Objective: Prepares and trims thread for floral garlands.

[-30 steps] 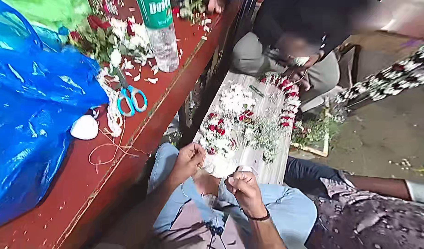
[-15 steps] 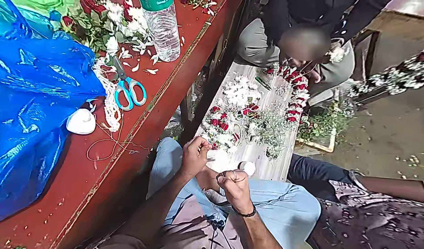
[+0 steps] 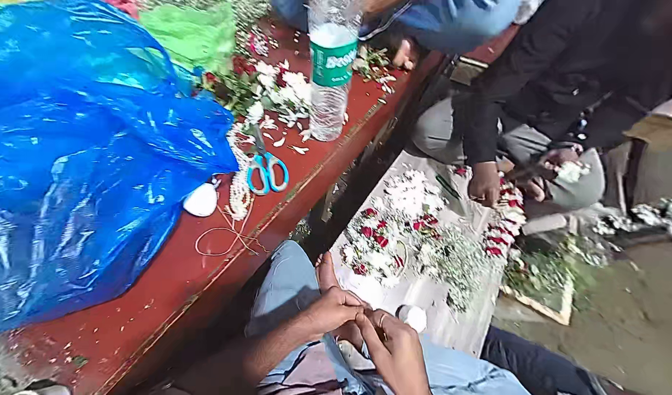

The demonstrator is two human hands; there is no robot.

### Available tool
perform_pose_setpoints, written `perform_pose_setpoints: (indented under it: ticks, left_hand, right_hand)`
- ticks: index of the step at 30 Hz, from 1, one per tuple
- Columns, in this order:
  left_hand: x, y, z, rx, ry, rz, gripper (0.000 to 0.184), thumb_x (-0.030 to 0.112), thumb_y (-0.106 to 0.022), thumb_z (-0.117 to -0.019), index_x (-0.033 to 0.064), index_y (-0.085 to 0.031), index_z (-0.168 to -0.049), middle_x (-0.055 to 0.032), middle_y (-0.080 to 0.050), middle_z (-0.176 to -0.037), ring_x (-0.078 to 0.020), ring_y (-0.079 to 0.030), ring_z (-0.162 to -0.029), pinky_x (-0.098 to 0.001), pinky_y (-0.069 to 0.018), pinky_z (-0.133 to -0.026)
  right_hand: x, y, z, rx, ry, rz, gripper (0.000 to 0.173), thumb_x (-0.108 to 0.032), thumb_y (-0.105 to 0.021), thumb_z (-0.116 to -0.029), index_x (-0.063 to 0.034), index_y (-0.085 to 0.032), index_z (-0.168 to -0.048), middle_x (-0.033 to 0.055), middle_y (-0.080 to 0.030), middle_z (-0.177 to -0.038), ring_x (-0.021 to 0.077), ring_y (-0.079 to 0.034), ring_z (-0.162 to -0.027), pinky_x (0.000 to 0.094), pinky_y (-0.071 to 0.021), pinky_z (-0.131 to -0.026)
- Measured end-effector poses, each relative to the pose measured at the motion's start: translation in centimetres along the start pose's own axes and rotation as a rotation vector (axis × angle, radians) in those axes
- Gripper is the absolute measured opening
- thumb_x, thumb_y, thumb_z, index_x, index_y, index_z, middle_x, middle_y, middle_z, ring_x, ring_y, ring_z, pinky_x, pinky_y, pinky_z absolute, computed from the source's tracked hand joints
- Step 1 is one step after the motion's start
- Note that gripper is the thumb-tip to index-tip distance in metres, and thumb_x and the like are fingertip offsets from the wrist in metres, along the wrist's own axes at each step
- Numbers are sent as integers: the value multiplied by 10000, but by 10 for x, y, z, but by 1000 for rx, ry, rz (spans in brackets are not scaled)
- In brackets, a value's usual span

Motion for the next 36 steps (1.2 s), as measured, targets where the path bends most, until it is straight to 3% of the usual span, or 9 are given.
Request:
perform_pose_setpoints:
  ticks: [5, 9, 12, 15, 18, 22, 28, 32, 36]
  left_hand:
    - [0, 5, -1, 53, -25, 305, 146, 125, -729, -925, -9, -758, -976, -106, -703, -1167, -181, -678, -1002, -376, -575, -886]
    - [17, 24, 4, 134, -301, 244, 139, 69, -652, -964, -52, -721, -970, -178, -659, -1323, -254, -670, -1156, -412, -561, -977]
    - [24, 30, 12, 152, -317, 256, 224, 67, -549, -1019, -47, -692, -1148, -113, -725, -1155, -187, -703, -1025, -385, -587, -921]
    - [27, 34, 20, 202, -334, 262, 142, 81, -585, -970, 16, -705, -1010, -43, -739, -992, -128, -700, -916, -357, -588, -870]
    - [22, 39, 22, 168, -420, 270, 166, 42, -578, -970, -18, -732, -983, -122, -715, -1192, -211, -684, -1091, -426, -562, -977]
    - [20, 49, 30, 200, -417, 293, 163, 38, -573, -960, -22, -703, -882, -153, -678, -1288, -227, -676, -1127, -412, -567, -958]
    - [20, 62, 24, 234, -435, 309, 213, 43, -536, -969, -60, -687, -859, -222, -631, -1353, -315, -639, -1209, -469, -546, -1008]
    - [24, 64, 12, 247, -446, 361, 243, 42, -460, -988, -74, -660, -912, -254, -580, -1404, -358, -618, -1251, -494, -538, -1040]
    - [34, 64, 2, 260, -451, 398, 255, 46, -435, -996, -77, -652, -948, -252, -591, -1387, -339, -632, -1228, -477, -539, -1032]
  right_hand:
    - [-12, -9, 9, -71, 175, 194, 419, -455, -555, -994, -190, -672, -692, -52, -675, -742, 92, -647, -655, 361, -532, -544]
    - [-20, 1, -9, -235, 142, 202, 354, -516, -655, -936, -192, -772, -857, -27, -747, -1030, 178, -681, -1031, 529, -521, -883]
    - [-75, 27, -68, -20, 293, 195, 284, -393, -586, -984, -182, -775, -1007, -16, -731, -1022, 173, -665, -1016, 468, -526, -863]
    - [-144, 6, -153, 9, 495, 125, 230, -268, -578, -1001, -134, -765, -991, 3, -734, -987, 161, -689, -977, 423, -576, -858]
    - [-199, -51, -235, -71, 546, 310, 196, -267, -647, -947, -88, -723, -926, 104, -694, -958, 296, -685, -905, 522, -563, -724]
    - [-223, -97, -288, -308, 243, 556, 361, -412, -713, -864, -75, -688, -993, 156, -692, -973, 360, -696, -906, 558, -547, -651]
    - [-178, -54, -286, -218, 179, 398, 393, -397, -785, -745, -84, -665, -950, 150, -667, -795, 374, -676, -762, 606, -517, -613]
    - [-96, 14, -233, -301, 27, -439, 226, -147, -765, -845, -101, -591, -981, 47, -600, -681, 146, -550, -496, 300, -478, -431]
    - [-31, 36, -147, -290, -101, -915, 638, -122, -832, -763, -96, -503, -1310, 124, -753, -965, 211, -729, -758, 352, -615, -645]
Point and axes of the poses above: each hand's wrist, its own z-axis away from the middle knuckle, its own y-axis out of the back of the hand, x = y × z, the point moved 3 cm from there along -z, towards the middle knuckle
